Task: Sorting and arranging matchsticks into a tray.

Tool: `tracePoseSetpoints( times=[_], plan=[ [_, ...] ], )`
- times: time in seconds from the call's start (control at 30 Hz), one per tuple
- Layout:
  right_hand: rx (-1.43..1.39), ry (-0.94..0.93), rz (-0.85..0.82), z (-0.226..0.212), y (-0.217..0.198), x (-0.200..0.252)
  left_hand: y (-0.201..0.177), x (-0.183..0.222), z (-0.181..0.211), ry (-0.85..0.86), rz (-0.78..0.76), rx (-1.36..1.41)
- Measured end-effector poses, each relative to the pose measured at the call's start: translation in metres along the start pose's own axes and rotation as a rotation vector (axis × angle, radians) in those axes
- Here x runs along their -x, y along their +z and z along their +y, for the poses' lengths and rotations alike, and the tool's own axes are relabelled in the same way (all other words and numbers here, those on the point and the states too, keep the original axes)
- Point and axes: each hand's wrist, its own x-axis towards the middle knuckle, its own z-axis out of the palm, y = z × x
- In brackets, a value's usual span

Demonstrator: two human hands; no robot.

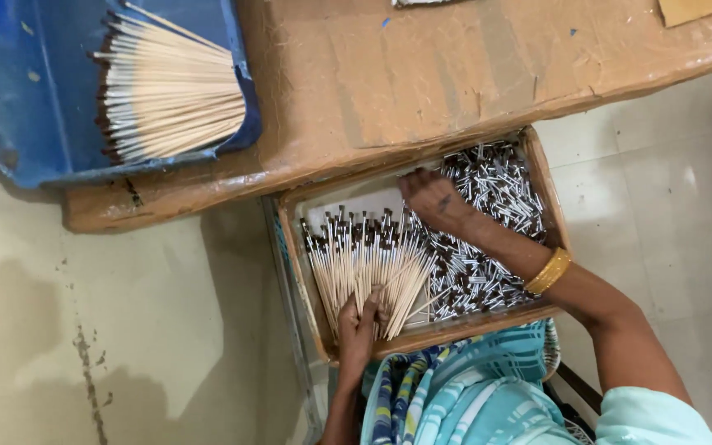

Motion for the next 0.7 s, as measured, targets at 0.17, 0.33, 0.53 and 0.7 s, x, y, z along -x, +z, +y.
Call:
tracePoseSetpoints(
  times=[0.17,0.33,0.53,0.7],
  plan=[
    [-0.383,0.291,0.118,0.011,-0.021,0.031,0.009,-0.013,0.019,-0.064,-0.128,0.327],
    [-1.447,0.628,0.232,-0.012,-0.029,0.061,0.024,-0.023,0.027,-0.099,-0.344,0.627],
    [-2.196,0.640,0.197,-0.032,-0.040,0.072,0.033,-0.022,0.044,-0.155,-0.419,0.796],
    [-2.174,0.560,0.163,-0.032,-0.047,0.074,0.032,-0.028,0.016,-0.104,-0.389,0.610]
  ],
)
